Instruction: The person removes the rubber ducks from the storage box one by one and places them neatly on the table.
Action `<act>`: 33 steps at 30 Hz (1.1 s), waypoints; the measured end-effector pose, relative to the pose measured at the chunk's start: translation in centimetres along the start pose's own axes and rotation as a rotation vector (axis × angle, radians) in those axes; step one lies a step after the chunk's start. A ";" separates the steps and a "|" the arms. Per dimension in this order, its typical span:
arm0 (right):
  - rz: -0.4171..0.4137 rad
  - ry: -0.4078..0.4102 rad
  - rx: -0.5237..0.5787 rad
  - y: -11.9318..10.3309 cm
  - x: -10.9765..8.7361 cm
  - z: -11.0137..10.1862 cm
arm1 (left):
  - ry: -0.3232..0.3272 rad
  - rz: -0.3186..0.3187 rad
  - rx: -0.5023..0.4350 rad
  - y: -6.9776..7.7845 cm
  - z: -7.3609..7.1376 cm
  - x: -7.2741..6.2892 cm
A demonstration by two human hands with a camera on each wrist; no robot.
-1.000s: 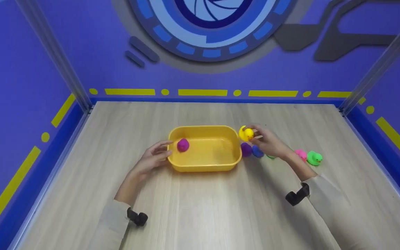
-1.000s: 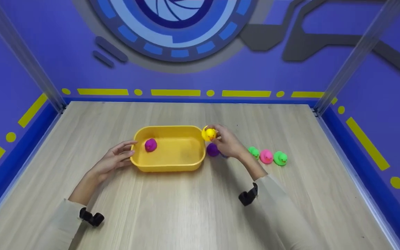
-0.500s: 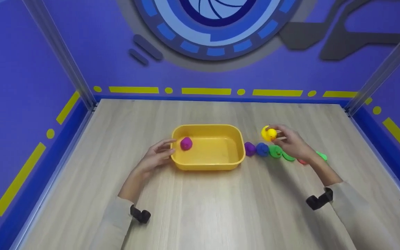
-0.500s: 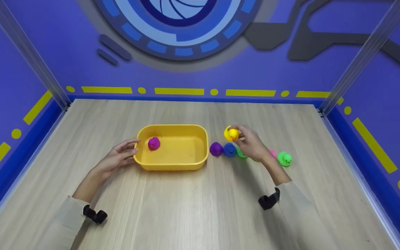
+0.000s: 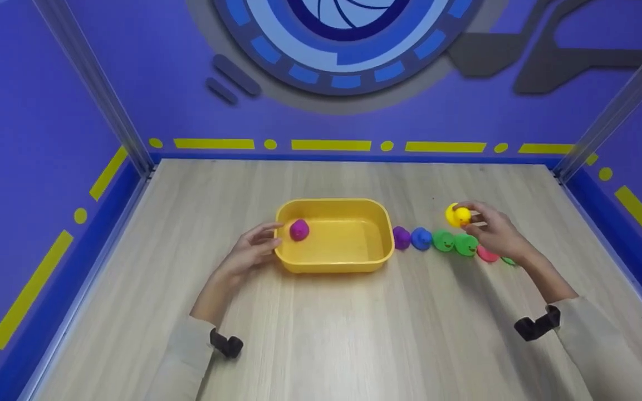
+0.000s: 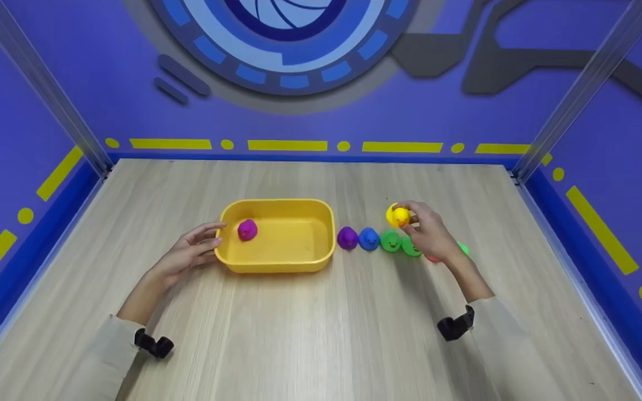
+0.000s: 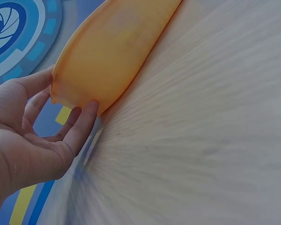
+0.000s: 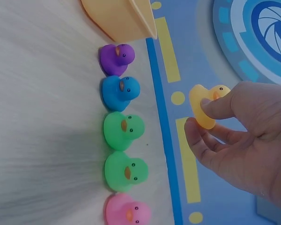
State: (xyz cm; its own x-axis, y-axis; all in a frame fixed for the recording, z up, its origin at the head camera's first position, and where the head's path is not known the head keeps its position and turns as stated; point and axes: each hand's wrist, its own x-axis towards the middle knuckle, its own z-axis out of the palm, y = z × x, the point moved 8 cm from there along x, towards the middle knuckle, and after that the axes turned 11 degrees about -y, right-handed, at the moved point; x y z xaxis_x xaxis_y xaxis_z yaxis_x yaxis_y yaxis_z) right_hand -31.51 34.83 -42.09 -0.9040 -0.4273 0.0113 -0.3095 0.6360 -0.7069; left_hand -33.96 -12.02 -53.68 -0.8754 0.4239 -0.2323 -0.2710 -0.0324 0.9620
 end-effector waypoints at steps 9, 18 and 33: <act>0.055 0.000 -0.017 2.0 -0.7 -1.5 | 0.004 0.004 -0.024 0.1 0.2 -0.2; 0.082 0.035 -0.046 2.9 -1.1 -2.8 | 0.000 0.019 0.007 0.3 -0.3 -0.5; 0.138 0.086 -0.049 5.5 -2.3 -3.5 | -0.007 0.008 -0.019 -0.1 0.0 0.0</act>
State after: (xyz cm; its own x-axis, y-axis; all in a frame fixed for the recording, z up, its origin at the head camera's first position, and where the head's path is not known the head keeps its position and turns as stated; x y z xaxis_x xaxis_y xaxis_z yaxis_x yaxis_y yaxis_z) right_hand -32.16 41.62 -43.54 -0.9602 -0.2784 -0.0221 -0.1923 0.7167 -0.6704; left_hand -33.96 -12.00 -53.75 -0.8748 0.4300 -0.2233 -0.2715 -0.0533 0.9610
